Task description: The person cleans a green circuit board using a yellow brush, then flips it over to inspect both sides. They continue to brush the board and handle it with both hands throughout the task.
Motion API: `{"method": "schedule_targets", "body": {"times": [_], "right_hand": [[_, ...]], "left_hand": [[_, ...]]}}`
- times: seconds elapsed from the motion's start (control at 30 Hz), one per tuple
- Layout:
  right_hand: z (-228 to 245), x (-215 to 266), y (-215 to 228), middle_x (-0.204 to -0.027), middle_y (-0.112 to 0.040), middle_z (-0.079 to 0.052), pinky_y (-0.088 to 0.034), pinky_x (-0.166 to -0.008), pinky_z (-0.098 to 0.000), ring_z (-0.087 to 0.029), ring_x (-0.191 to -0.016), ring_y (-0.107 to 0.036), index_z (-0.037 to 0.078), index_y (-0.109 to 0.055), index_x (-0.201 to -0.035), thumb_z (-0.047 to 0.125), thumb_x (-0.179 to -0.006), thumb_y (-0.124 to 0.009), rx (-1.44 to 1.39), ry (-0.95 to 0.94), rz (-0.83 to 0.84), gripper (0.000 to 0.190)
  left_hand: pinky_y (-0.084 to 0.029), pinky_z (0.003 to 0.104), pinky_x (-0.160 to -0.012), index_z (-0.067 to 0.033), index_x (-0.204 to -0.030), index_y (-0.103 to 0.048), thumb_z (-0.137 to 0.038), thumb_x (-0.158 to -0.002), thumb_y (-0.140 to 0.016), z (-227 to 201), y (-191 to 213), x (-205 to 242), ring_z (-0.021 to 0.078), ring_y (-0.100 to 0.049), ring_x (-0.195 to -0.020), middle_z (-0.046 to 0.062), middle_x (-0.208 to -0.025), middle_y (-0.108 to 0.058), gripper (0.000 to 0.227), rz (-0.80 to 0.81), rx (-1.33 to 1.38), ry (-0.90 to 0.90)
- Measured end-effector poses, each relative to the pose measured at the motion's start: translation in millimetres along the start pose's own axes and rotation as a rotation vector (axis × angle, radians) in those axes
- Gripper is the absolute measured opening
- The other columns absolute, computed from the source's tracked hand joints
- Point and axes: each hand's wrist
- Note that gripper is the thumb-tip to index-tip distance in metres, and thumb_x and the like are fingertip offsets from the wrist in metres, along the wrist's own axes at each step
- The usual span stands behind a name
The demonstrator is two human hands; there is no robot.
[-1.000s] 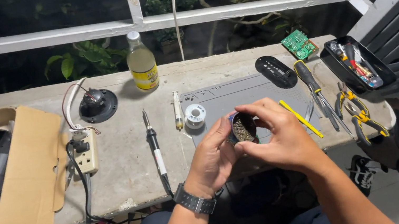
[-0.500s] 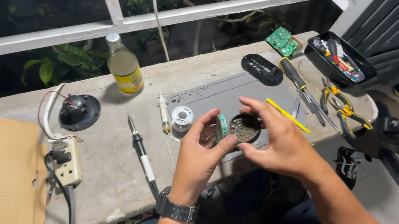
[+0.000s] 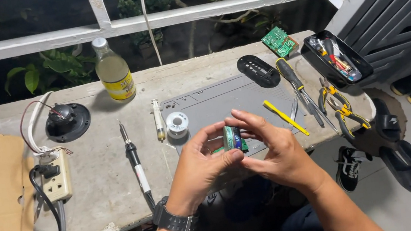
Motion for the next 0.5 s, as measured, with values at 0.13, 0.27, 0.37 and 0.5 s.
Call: {"method": "schedule_targets", "body": {"times": [0.13,0.27,0.37,0.5], "right_hand": [[14.2,-3.8,9.3,-0.161,-0.072,-0.026,-0.068,-0.105,-0.0558,-0.047,-0.139,-0.075,0.006,-0.054,-0.172,0.008,-0.086,-0.097,0.083,0.043,0.048,0.096],[8.7,1.2,3.5,-0.161,-0.073,-0.023,-0.069,-0.104,-0.0512,-0.042,-0.139,-0.076,0.003,-0.061,-0.167,0.011,-0.086,-0.098,0.056,0.092,0.035,0.09],[-0.1,3.4,-9.0,-0.159,-0.074,-0.025,-0.069,-0.104,-0.0491,-0.042,-0.14,-0.076,-0.003,-0.064,-0.163,0.008,-0.086,-0.097,0.023,0.122,-0.01,0.085],[-13.3,7.1,-22.7,-0.183,-0.048,-0.021,-0.053,-0.135,-0.0424,-0.029,-0.16,-0.06,0.0,-0.039,-0.176,0.014,-0.088,-0.095,-0.039,0.016,0.064,0.105]], "left_hand": [[-0.076,0.048,-0.095,0.005,-0.154,-0.068,-0.001,-0.077,-0.105,-1.9,2.2,-0.9,0.0367,-0.083,-0.121,0.019,-0.137,-0.078,0.086,0.019,-0.006,0.027],[-0.077,0.048,-0.091,0.0069,-0.149,-0.07,0.002,-0.076,-0.104,-1.1,3.6,1.7,0.0386,-0.084,-0.118,0.024,-0.133,-0.08,0.081,0.038,0.034,0.06],[-0.075,0.042,-0.095,0.0089,-0.145,-0.074,-0.001,-0.073,-0.106,-9.6,1.4,6.5,0.0291,-0.083,-0.116,0.021,-0.13,-0.08,0.079,0.009,-0.026,-0.029],[-0.062,0.024,-0.096,-0.0133,-0.14,-0.084,-0.027,-0.075,-0.104,-58.2,2.4,21.6,0.0037,-0.072,-0.101,-0.004,-0.12,-0.084,0.069,-0.129,-0.495,-0.191]]}}
Point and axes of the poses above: each hand's wrist, its own x-axis away from the middle knuckle, its own y-axis out of the back of the hand, z = x × y
